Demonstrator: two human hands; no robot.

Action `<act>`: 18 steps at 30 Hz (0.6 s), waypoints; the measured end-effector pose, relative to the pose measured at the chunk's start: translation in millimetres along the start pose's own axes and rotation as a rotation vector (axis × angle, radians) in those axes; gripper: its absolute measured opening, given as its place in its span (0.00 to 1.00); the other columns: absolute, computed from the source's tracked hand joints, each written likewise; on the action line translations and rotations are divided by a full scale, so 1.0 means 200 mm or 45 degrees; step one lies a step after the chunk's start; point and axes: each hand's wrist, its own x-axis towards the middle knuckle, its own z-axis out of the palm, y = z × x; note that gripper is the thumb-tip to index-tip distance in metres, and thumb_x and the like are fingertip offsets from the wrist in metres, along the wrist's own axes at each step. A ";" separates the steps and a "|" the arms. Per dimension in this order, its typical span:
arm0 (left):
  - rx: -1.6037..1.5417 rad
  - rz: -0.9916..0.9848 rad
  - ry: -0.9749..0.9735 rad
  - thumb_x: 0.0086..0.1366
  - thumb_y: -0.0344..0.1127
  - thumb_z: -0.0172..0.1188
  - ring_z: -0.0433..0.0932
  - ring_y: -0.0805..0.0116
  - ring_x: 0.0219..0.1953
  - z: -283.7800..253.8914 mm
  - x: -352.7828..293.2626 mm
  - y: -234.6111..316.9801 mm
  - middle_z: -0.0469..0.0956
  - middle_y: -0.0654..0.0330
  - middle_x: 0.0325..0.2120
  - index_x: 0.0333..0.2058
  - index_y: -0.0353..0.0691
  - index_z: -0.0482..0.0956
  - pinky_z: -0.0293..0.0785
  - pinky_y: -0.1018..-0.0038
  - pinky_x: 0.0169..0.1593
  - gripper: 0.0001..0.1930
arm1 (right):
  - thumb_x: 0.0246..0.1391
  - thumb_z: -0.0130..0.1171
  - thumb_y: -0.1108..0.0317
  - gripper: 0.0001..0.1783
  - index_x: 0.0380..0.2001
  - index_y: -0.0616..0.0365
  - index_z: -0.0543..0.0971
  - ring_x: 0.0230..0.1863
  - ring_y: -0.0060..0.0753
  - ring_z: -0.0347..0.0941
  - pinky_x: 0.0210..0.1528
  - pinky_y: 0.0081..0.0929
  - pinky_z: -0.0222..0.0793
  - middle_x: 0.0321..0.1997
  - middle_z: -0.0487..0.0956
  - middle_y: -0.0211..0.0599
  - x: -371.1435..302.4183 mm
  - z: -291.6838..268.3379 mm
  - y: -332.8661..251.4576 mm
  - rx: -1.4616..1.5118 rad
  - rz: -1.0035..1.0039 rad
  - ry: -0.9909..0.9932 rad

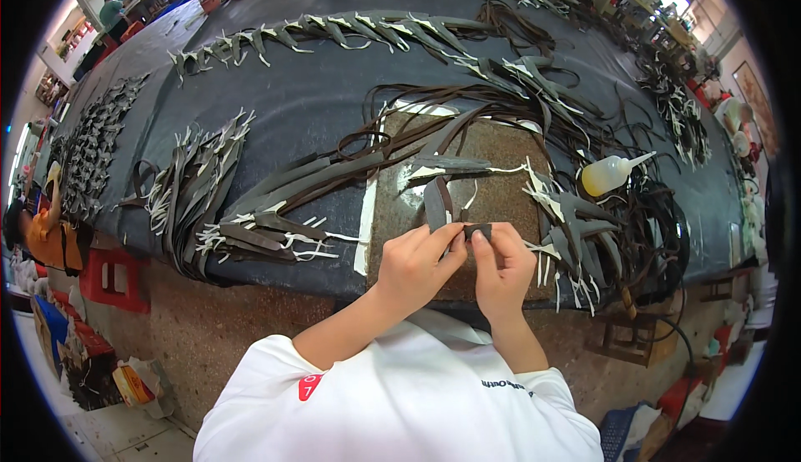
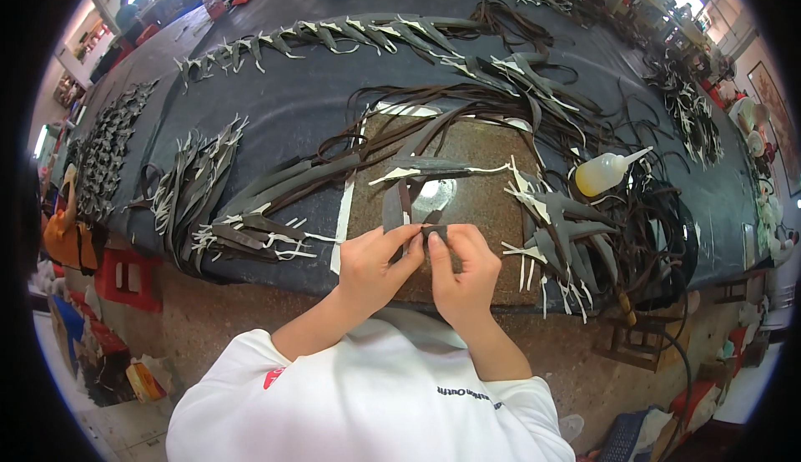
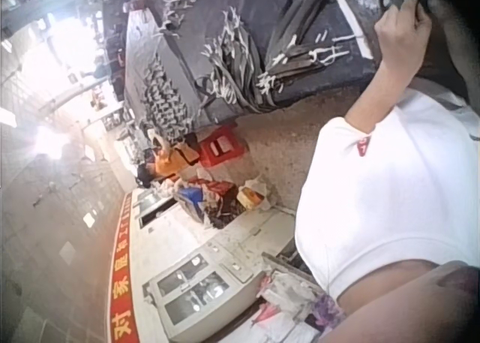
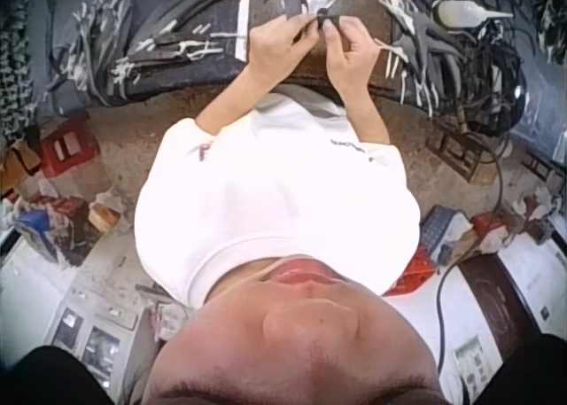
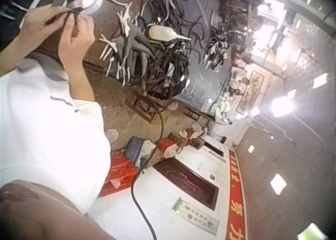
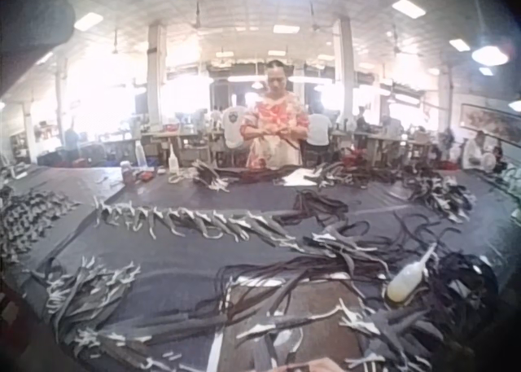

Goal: The person assembles shoe components by hand, placing adhesive lining strips onto leather pieces, pressing them together, and folding the edges along each strap.

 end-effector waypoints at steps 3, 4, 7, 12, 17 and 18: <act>0.080 0.098 -0.022 0.50 0.25 0.67 0.75 0.66 0.18 -0.01 0.04 -0.05 0.78 0.57 0.20 0.32 0.35 0.82 0.68 0.77 0.21 0.08 | 0.54 0.58 0.74 0.05 0.31 0.66 0.80 0.30 0.32 0.76 0.33 0.25 0.70 0.30 0.79 0.41 0.02 0.04 0.00 -0.140 -0.105 0.028; 0.028 0.059 -0.032 0.50 0.26 0.66 0.74 0.66 0.17 -0.02 0.05 -0.07 0.77 0.57 0.19 0.32 0.36 0.82 0.68 0.76 0.21 0.08 | 0.53 0.59 0.75 0.04 0.31 0.66 0.80 0.29 0.34 0.77 0.33 0.26 0.70 0.30 0.79 0.42 0.02 0.05 -0.01 -0.114 -0.084 0.031; -0.129 -0.110 -0.084 0.51 0.26 0.66 0.74 0.66 0.17 -0.06 0.08 -0.05 0.77 0.57 0.19 0.31 0.36 0.82 0.68 0.75 0.22 0.07 | 0.53 0.59 0.76 0.03 0.29 0.67 0.78 0.27 0.30 0.76 0.31 0.22 0.70 0.28 0.78 0.40 0.01 0.06 0.01 0.014 0.012 0.071; -0.183 -0.177 -0.300 0.56 0.36 0.65 0.78 0.59 0.23 -0.07 -0.01 -0.04 0.79 0.54 0.23 0.37 0.40 0.84 0.74 0.69 0.29 0.10 | 0.52 0.59 0.73 0.06 0.31 0.66 0.80 0.30 0.32 0.75 0.34 0.25 0.69 0.30 0.79 0.41 -0.03 0.00 0.06 0.047 0.079 0.023; -0.350 -0.205 -0.357 0.59 0.32 0.64 0.78 0.61 0.24 0.05 -0.04 -0.03 0.78 0.56 0.23 0.36 0.39 0.83 0.73 0.70 0.29 0.07 | 0.52 0.58 0.77 0.04 0.29 0.66 0.81 0.30 0.25 0.75 0.33 0.19 0.69 0.30 0.78 0.38 -0.10 -0.10 0.11 0.161 0.191 0.039; -0.374 -0.203 -0.367 0.59 0.32 0.64 0.78 0.60 0.24 0.07 -0.03 -0.02 0.78 0.56 0.23 0.36 0.39 0.83 0.73 0.70 0.29 0.06 | 0.52 0.57 0.78 0.04 0.28 0.67 0.81 0.30 0.25 0.74 0.33 0.19 0.69 0.30 0.78 0.38 -0.08 -0.12 0.09 0.203 0.221 0.024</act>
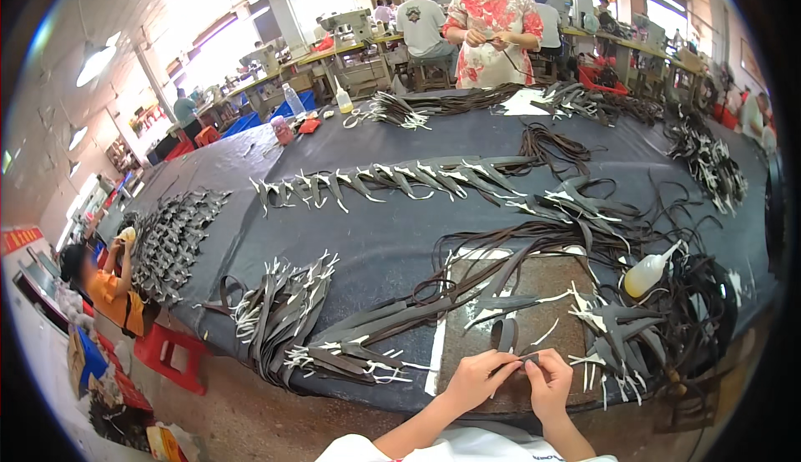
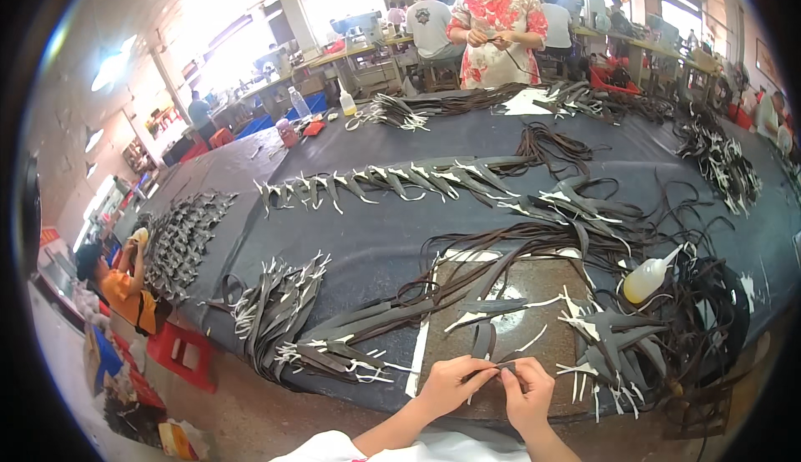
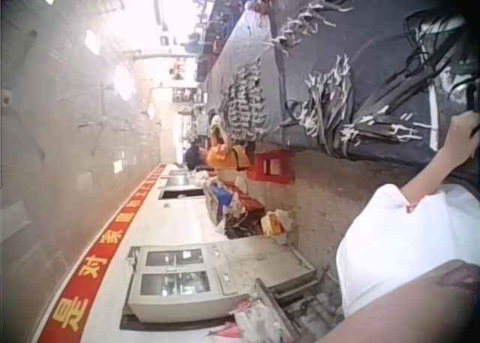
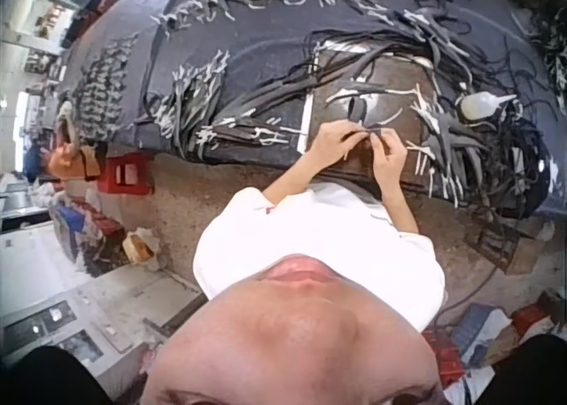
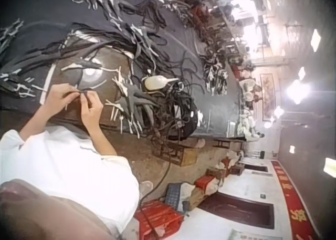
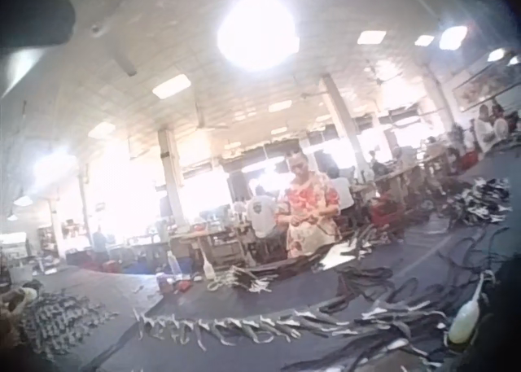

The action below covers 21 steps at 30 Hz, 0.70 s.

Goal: The person assembles shoe components by hand, placing adhesive lining strips onto leather pieces, pressing them together, and folding the edges along each strap.

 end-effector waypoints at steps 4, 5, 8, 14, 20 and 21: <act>0.174 0.195 -0.036 0.60 0.31 0.62 0.78 0.58 0.25 0.00 0.03 -0.06 0.77 0.56 0.23 0.35 0.37 0.79 0.74 0.68 0.30 0.06 | 0.52 0.57 0.78 0.04 0.28 0.67 0.81 0.31 0.25 0.74 0.34 0.20 0.69 0.29 0.77 0.37 0.04 -0.02 0.12 0.074 -0.003 -0.063; 0.248 0.222 -0.042 0.59 0.31 0.63 0.78 0.58 0.25 -0.02 0.03 -0.07 0.77 0.56 0.23 0.34 0.37 0.79 0.74 0.67 0.30 0.06 | 0.52 0.57 0.78 0.04 0.28 0.67 0.81 0.31 0.25 0.74 0.33 0.20 0.69 0.29 0.77 0.37 0.05 0.00 0.13 0.048 -0.039 -0.059; 0.421 0.265 -0.043 0.57 0.31 0.64 0.78 0.58 0.24 0.01 0.06 -0.11 0.76 0.56 0.22 0.33 0.38 0.78 0.74 0.67 0.29 0.07 | 0.53 0.58 0.77 0.05 0.28 0.67 0.81 0.30 0.25 0.74 0.33 0.20 0.68 0.30 0.78 0.37 0.08 0.01 0.17 -0.001 -0.036 -0.062; 0.354 0.119 0.165 0.54 0.28 0.63 0.80 0.57 0.26 -0.03 0.02 -0.07 0.78 0.55 0.24 0.33 0.36 0.78 0.75 0.68 0.30 0.07 | 0.55 0.57 0.77 0.05 0.31 0.68 0.80 0.31 0.26 0.75 0.34 0.21 0.69 0.31 0.79 0.39 0.10 0.08 0.09 0.036 -0.132 -0.183; 0.071 -0.184 0.362 0.60 0.30 0.59 0.81 0.62 0.28 -0.11 -0.12 0.01 0.80 0.53 0.29 0.35 0.34 0.77 0.75 0.71 0.32 0.06 | 0.54 0.58 0.75 0.05 0.31 0.68 0.80 0.32 0.31 0.75 0.37 0.23 0.69 0.33 0.79 0.42 0.12 0.11 0.08 0.033 -0.186 -0.503; -0.012 -0.310 0.342 0.61 0.31 0.58 0.81 0.66 0.29 -0.13 -0.14 0.03 0.80 0.53 0.28 0.36 0.34 0.77 0.74 0.71 0.32 0.07 | 0.54 0.58 0.75 0.05 0.31 0.68 0.80 0.33 0.32 0.75 0.37 0.24 0.69 0.33 0.79 0.42 0.11 0.13 0.06 -0.008 -0.206 -0.488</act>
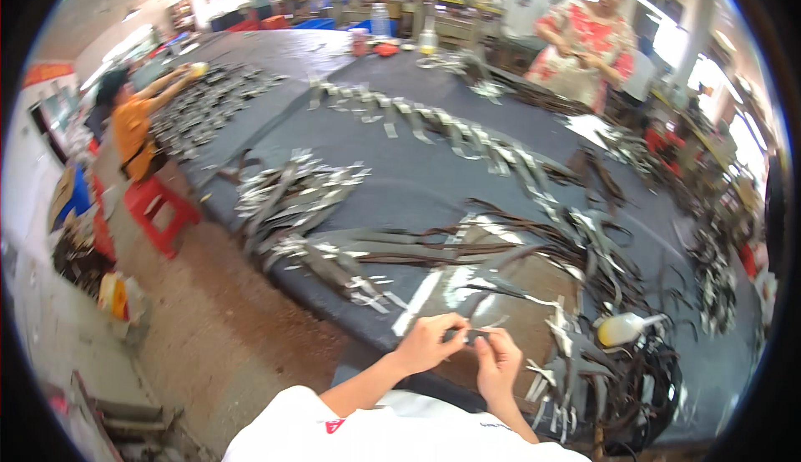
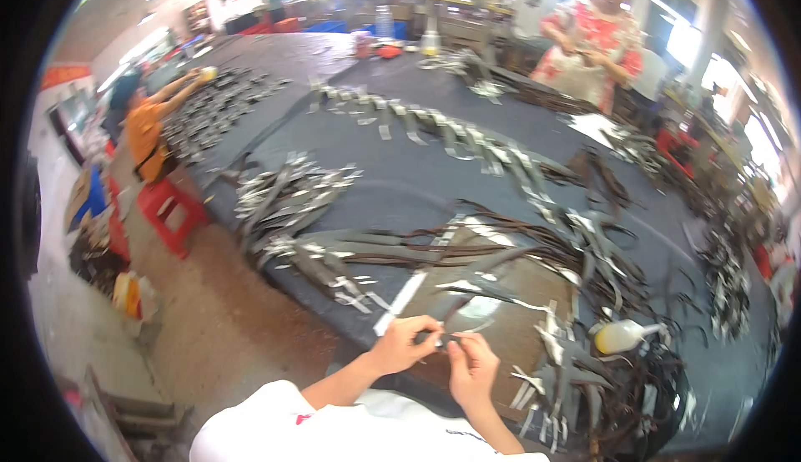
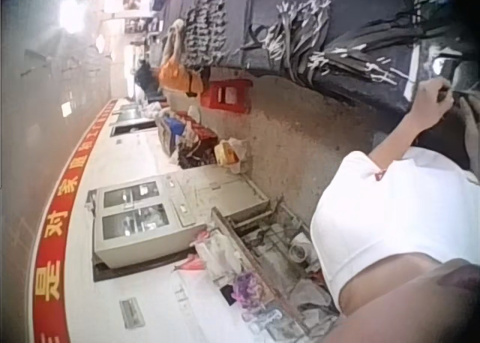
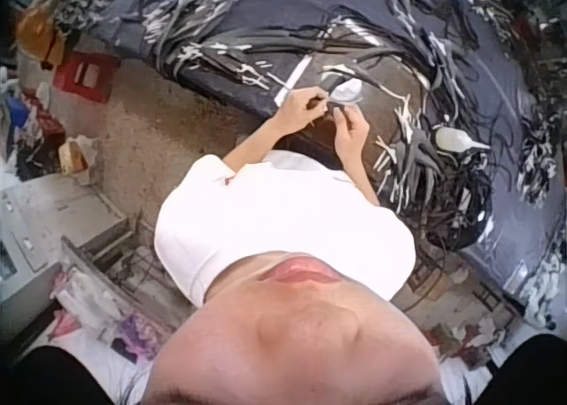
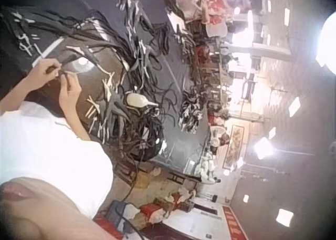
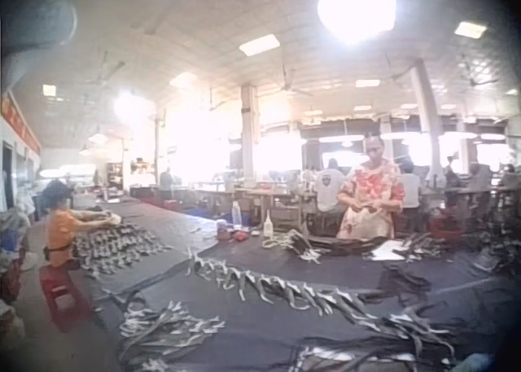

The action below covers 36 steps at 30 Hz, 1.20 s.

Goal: The person assembles shoe components by hand, placing adhesive lining strips onto leather pieces, pressing them together, and folding the edges along each strap.

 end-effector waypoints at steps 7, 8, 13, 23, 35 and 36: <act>-0.144 0.086 -0.131 0.64 0.33 0.58 0.81 0.61 0.33 -0.18 -0.08 -0.01 0.81 0.51 0.31 0.40 0.34 0.79 0.75 0.70 0.38 0.09 | 0.57 0.53 0.73 0.09 0.32 0.69 0.78 0.36 0.33 0.74 0.40 0.26 0.69 0.34 0.77 0.41 -0.10 0.18 -0.10 -0.080 -0.030 0.153; -0.105 0.130 -0.185 0.64 0.33 0.58 0.81 0.60 0.32 -0.21 -0.08 -0.01 0.80 0.50 0.30 0.39 0.34 0.78 0.74 0.69 0.37 0.09 | 0.58 0.52 0.72 0.09 0.33 0.68 0.78 0.36 0.33 0.74 0.41 0.26 0.69 0.33 0.76 0.40 -0.12 0.20 -0.06 -0.027 -0.022 0.146; -0.083 0.187 -0.418 0.62 0.34 0.60 0.77 0.61 0.26 -0.25 -0.07 -0.02 0.78 0.54 0.24 0.34 0.36 0.77 0.70 0.69 0.32 0.08 | 0.60 0.53 0.73 0.09 0.37 0.68 0.78 0.37 0.35 0.75 0.44 0.28 0.69 0.35 0.79 0.41 -0.18 0.24 -0.18 -0.126 0.046 0.136; -0.131 -0.043 -0.333 0.66 0.29 0.55 0.76 0.76 0.31 -0.20 0.15 0.07 0.79 0.56 0.29 0.38 0.33 0.77 0.74 0.75 0.36 0.06 | 0.56 0.52 0.77 0.08 0.37 0.68 0.78 0.35 0.28 0.75 0.39 0.21 0.69 0.33 0.79 0.40 0.02 0.20 -0.18 -0.222 -0.130 0.275; -0.544 -0.051 0.128 0.58 0.19 0.62 0.74 0.78 0.46 -0.08 0.07 0.26 0.74 0.60 0.46 0.53 0.32 0.71 0.72 0.81 0.48 0.23 | 0.53 0.55 0.79 0.12 0.42 0.66 0.79 0.46 0.45 0.75 0.49 0.33 0.70 0.46 0.78 0.44 0.02 0.12 -0.24 -0.284 -0.469 0.259; -0.543 -0.062 0.142 0.58 0.20 0.61 0.75 0.79 0.42 -0.08 0.06 0.27 0.75 0.61 0.44 0.51 0.33 0.73 0.72 0.83 0.45 0.21 | 0.53 0.55 0.79 0.12 0.42 0.66 0.79 0.46 0.45 0.75 0.49 0.33 0.70 0.46 0.78 0.44 0.02 0.13 -0.25 -0.276 -0.467 0.246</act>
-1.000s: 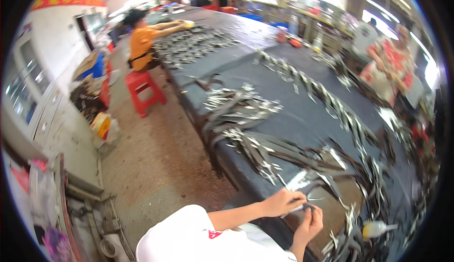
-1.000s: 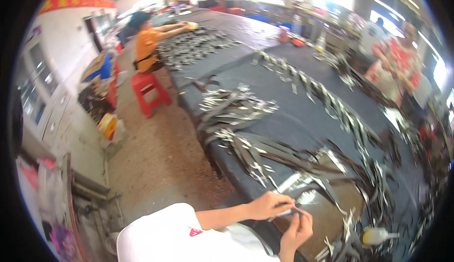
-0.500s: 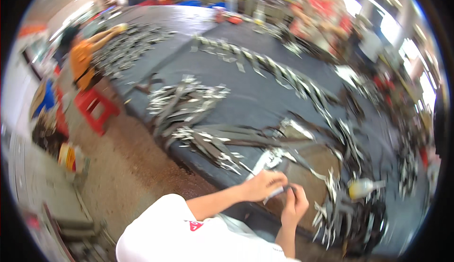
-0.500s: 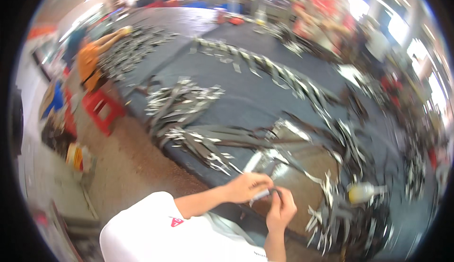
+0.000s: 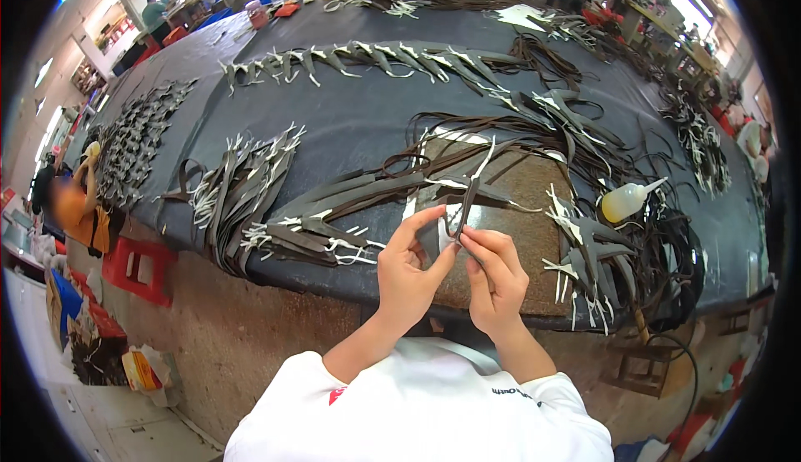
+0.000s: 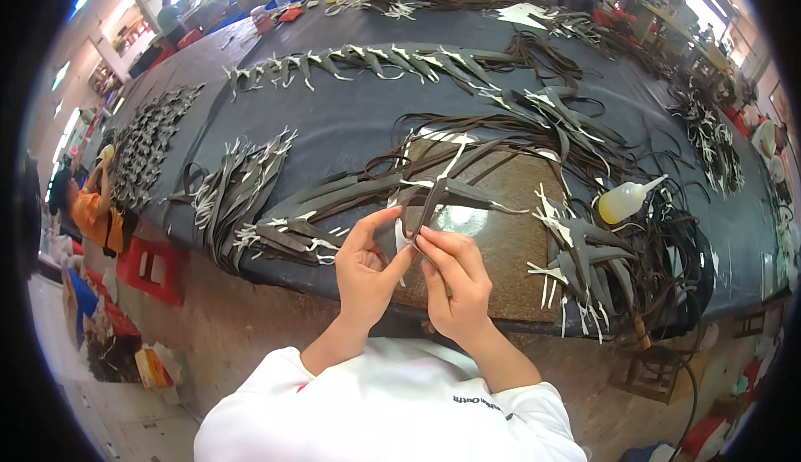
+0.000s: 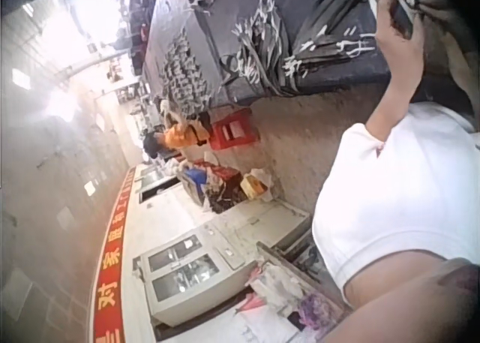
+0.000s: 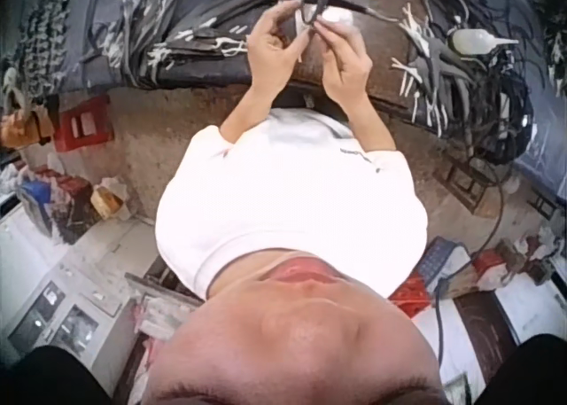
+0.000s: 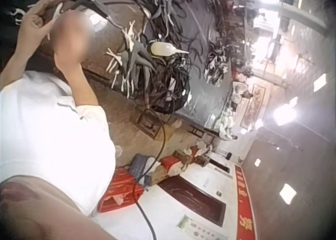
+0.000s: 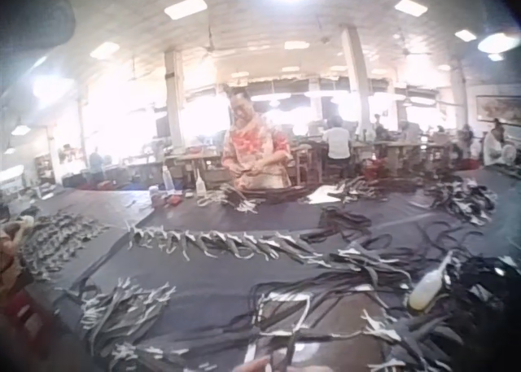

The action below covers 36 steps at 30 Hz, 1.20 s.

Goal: The person assembles shoe components by hand, placing adhesive lining strips onto leather pieces, pressing them together, and folding the edges along each strap.

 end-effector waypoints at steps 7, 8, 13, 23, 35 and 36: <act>0.064 0.036 0.104 0.59 0.20 0.61 0.72 0.86 0.34 0.02 -0.04 0.01 0.78 0.65 0.37 0.49 0.33 0.75 0.67 0.87 0.35 0.18 | 0.46 0.58 0.83 0.17 0.43 0.72 0.79 0.47 0.48 0.74 0.49 0.36 0.71 0.47 0.77 0.48 0.01 0.04 -0.06 -0.206 -0.192 0.095; 0.109 0.047 0.121 0.59 0.20 0.61 0.69 0.88 0.30 0.03 -0.04 0.01 0.77 0.67 0.33 0.50 0.33 0.76 0.64 0.88 0.31 0.18 | 0.45 0.58 0.83 0.18 0.43 0.72 0.79 0.48 0.48 0.74 0.50 0.36 0.71 0.47 0.77 0.48 0.01 0.04 -0.06 -0.253 -0.217 0.101; 0.124 -0.031 0.092 0.60 0.21 0.61 0.59 0.90 0.21 0.01 -0.05 -0.04 0.70 0.73 0.21 0.51 0.34 0.77 0.53 0.87 0.22 0.19 | 0.43 0.58 0.83 0.18 0.42 0.73 0.79 0.48 0.49 0.74 0.50 0.37 0.71 0.47 0.77 0.49 0.00 0.01 -0.03 -0.219 -0.190 0.096; -0.013 -0.084 0.058 0.61 0.21 0.61 0.53 0.90 0.18 0.02 -0.06 -0.03 0.60 0.78 0.16 0.52 0.35 0.77 0.46 0.87 0.21 0.19 | 0.39 0.57 0.84 0.21 0.43 0.77 0.78 0.49 0.52 0.74 0.50 0.38 0.73 0.48 0.76 0.53 0.01 -0.01 -0.03 -0.333 -0.304 0.055; -0.007 -0.130 -0.032 0.61 0.20 0.58 0.53 0.90 0.18 -0.01 -0.06 0.01 0.58 0.78 0.16 0.54 0.33 0.75 0.47 0.86 0.21 0.20 | 0.34 0.57 0.80 0.16 0.31 0.83 0.77 0.44 0.52 0.75 0.43 0.37 0.77 0.45 0.75 0.60 0.09 -0.07 -0.04 -0.787 -0.688 -0.199; -0.052 -0.147 -0.042 0.62 0.20 0.58 0.53 0.89 0.18 -0.01 -0.06 0.02 0.59 0.78 0.16 0.54 0.33 0.75 0.47 0.85 0.21 0.20 | 0.34 0.57 0.80 0.16 0.31 0.83 0.77 0.44 0.52 0.75 0.43 0.37 0.77 0.45 0.75 0.60 0.09 -0.07 -0.03 -0.786 -0.688 -0.202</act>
